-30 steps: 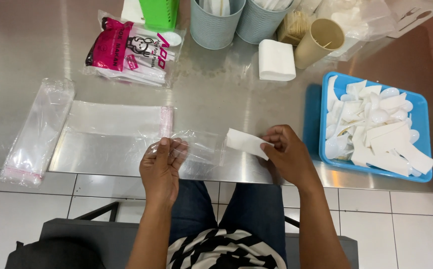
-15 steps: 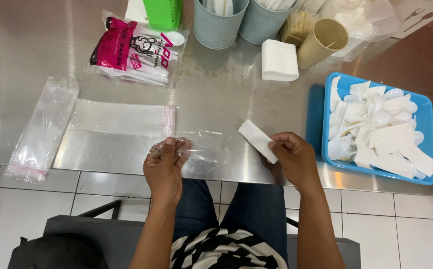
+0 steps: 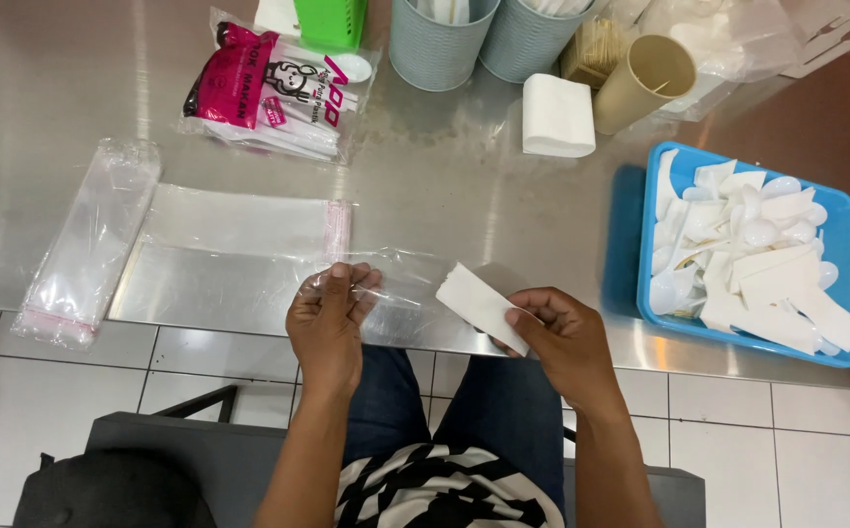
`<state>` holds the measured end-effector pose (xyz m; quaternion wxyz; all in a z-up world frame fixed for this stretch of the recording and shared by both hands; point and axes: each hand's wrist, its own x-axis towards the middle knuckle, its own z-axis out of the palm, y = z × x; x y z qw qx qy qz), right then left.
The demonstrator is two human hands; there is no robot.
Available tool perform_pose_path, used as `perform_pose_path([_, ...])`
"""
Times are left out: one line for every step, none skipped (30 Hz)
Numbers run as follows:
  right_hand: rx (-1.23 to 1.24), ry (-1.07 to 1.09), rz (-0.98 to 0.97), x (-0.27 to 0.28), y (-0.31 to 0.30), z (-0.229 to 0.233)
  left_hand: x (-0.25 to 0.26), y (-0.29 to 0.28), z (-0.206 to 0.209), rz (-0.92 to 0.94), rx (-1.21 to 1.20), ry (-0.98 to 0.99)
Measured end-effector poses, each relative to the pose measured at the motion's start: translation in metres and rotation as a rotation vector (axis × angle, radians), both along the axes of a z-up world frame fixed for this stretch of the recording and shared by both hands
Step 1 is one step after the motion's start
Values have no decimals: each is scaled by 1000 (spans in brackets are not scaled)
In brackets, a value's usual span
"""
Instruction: The person folds a white napkin, places it into a small plastic bag along with a white plastic spoon and a toothpick, and then repeats the process for a second set.
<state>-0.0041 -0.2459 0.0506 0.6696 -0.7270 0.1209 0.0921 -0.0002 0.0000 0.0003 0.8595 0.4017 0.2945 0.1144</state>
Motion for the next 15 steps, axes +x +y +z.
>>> perform_pose_path([0,-1,3,3,0,-2,0,0,0,3,0,-1])
perform_pose_path([-3,8,9,5,0,-4,0,0,-1,0,-7,-3])
perform_pose_path([-7,18,14,7,-1,-6,0,0,-1,-2,-14,-5])
perform_pose_path([-8,17,12,9,-1,-6,-1,1,-1,-4,-15,-6])
perform_pose_path([-17,-3,50,11,-2,-7,-1,1,-1,-12,-18,-7])
perform_pose_path([-25,-23,91,13,-2,-7,-1,2,-1,-16,-20,-7])
perform_pose_path([-26,-24,92,14,-3,-9,-1,3,-1,-14,-21,-8])
perform_pose_path([-25,-22,119,16,-5,-12,-1,4,-2,-22,-28,-9])
perform_pose_path([-23,-20,145,17,-6,-14,-1,5,-3,-30,-36,-11])
perform_pose_path([-24,-18,147,16,-5,-14,-1,5,-4,-27,-37,-9])
perform_pose_path([-38,-6,154,16,-5,-14,-2,5,-5,-24,-45,-10])
perform_pose_path([-50,2,160,16,-4,-13,-1,6,-5,-23,-52,-14])
perform_pose_path([-50,1,162,18,0,-10,0,6,-6,-21,-52,-15])
perform_pose_path([-68,-3,126,18,4,-7,0,6,-7,-24,-58,-12])
perform_pose_path([-85,-7,90,19,7,-4,0,6,-8,-26,-64,-8])
